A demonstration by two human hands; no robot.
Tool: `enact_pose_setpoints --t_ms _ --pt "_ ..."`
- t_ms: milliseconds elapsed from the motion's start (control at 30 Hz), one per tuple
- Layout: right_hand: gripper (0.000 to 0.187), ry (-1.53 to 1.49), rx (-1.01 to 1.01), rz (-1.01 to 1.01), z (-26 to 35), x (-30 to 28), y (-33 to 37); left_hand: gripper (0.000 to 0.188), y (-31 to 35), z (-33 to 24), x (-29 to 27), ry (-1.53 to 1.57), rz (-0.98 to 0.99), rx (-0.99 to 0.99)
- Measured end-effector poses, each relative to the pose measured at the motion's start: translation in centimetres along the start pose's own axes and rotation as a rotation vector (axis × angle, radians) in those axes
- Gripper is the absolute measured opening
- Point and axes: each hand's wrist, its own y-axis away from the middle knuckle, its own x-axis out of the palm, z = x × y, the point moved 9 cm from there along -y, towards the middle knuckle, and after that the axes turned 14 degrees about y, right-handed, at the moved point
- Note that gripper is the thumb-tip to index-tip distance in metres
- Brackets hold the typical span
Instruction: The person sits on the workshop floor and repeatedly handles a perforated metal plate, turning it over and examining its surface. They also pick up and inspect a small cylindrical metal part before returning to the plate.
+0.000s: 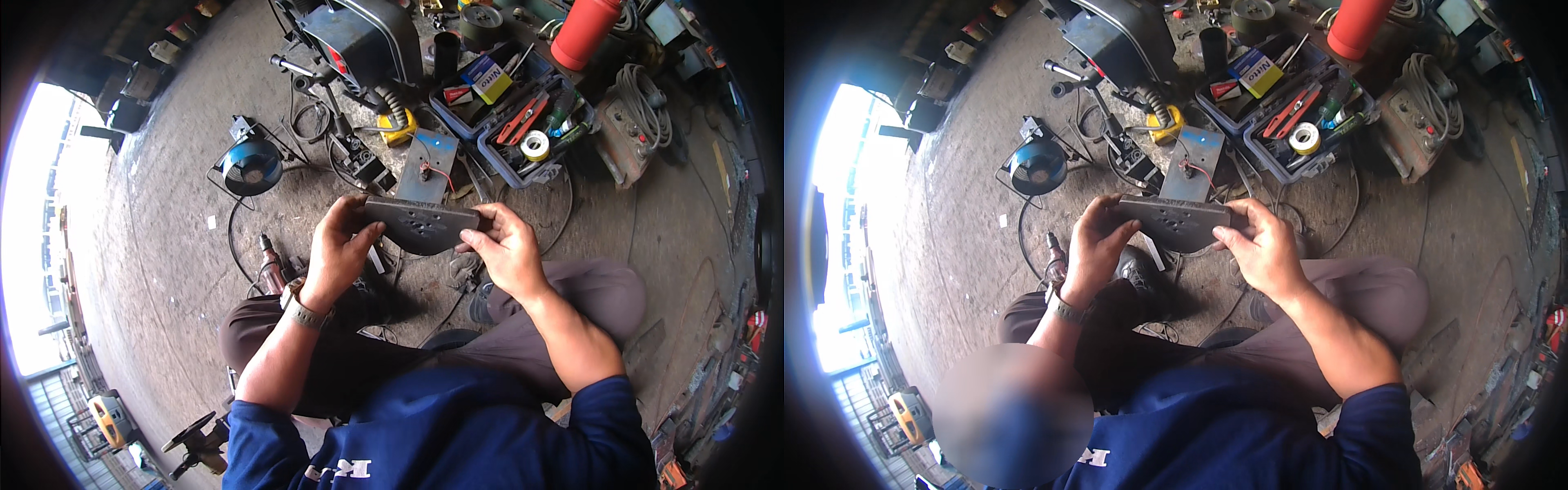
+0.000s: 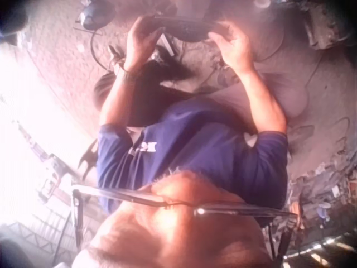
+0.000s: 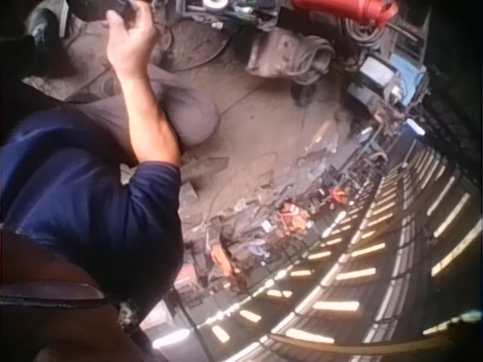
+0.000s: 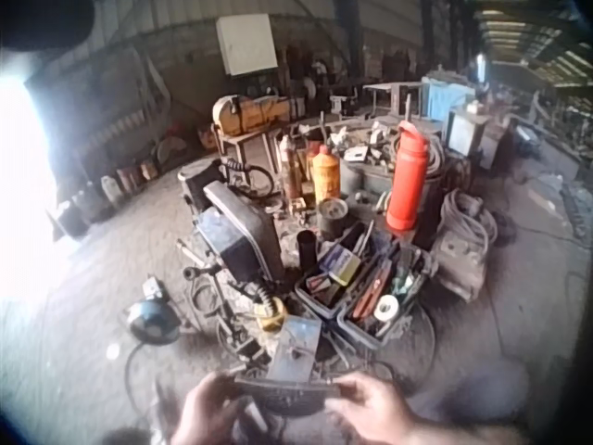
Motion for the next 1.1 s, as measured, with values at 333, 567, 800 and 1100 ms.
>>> enact_pose_setpoints --t_ms 333,567,800,1100 --pt "0.019 -0.099 0.259 0.006 -3.7 0.9 -0.7 0.044 -0.4 5.3 1.2 0.277 -0.059 -0.290" --pt "0.012 0.047 0.313 0.028 -5.5 1.4 -1.0 0.045 -0.6 6.4 1.1 0.211 -0.076 -0.322" --pt "0.009 0.097 0.287 0.038 -5.8 1.6 -0.9 0.045 -0.5 7.0 1.1 0.209 -0.093 -0.341" --pt "0.018 0.146 0.322 0.014 -5.7 1.5 -0.8 0.043 -0.7 7.6 1.1 0.267 -0.094 -0.331"
